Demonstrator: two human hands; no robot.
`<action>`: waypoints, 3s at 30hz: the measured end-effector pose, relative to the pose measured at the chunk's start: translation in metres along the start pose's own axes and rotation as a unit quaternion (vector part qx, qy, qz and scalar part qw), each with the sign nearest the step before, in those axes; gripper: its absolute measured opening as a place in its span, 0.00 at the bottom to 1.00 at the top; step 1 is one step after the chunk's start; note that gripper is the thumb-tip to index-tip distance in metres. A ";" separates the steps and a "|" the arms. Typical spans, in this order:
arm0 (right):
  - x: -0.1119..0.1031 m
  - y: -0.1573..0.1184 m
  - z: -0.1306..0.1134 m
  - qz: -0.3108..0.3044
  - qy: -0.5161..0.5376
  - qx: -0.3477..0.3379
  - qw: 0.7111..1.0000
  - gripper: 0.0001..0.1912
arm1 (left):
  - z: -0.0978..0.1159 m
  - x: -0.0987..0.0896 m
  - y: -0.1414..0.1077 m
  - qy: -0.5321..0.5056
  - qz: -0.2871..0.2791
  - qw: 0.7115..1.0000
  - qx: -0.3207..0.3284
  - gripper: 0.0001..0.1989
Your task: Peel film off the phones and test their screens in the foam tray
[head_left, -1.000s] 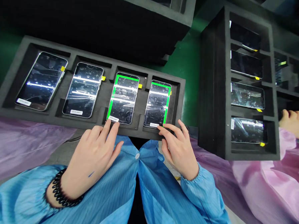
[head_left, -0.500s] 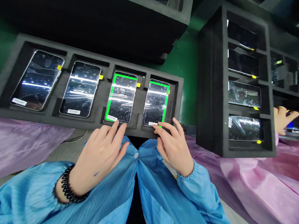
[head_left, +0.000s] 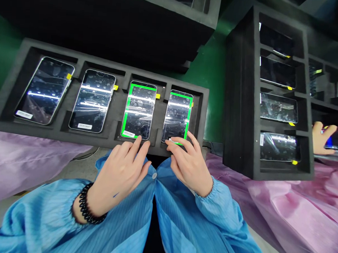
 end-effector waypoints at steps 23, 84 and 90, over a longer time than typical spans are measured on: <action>0.006 0.012 -0.007 0.012 -0.002 -0.032 0.999 0.14 | 0.007 0.002 0.005 -0.048 0.012 0.999 0.023 0.20; 0.004 0.064 0.070 -0.010 -0.034 0.060 0.998 0.17 | -0.047 0.030 0.073 -0.033 -0.003 0.999 0.010 0.20; 0.003 0.071 0.080 0.007 -0.044 0.063 0.997 0.17 | -0.056 0.034 0.087 -0.027 -0.012 0.999 0.012 0.22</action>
Point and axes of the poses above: each hand's wrist, its own y-axis towards the middle knuckle, its own x-axis out of the palm, z = x × y, the point moved 10 cm from there along y, towards the middle knuckle, and after that the axes turned 7 degrees about -x, right-handed, at the moved point
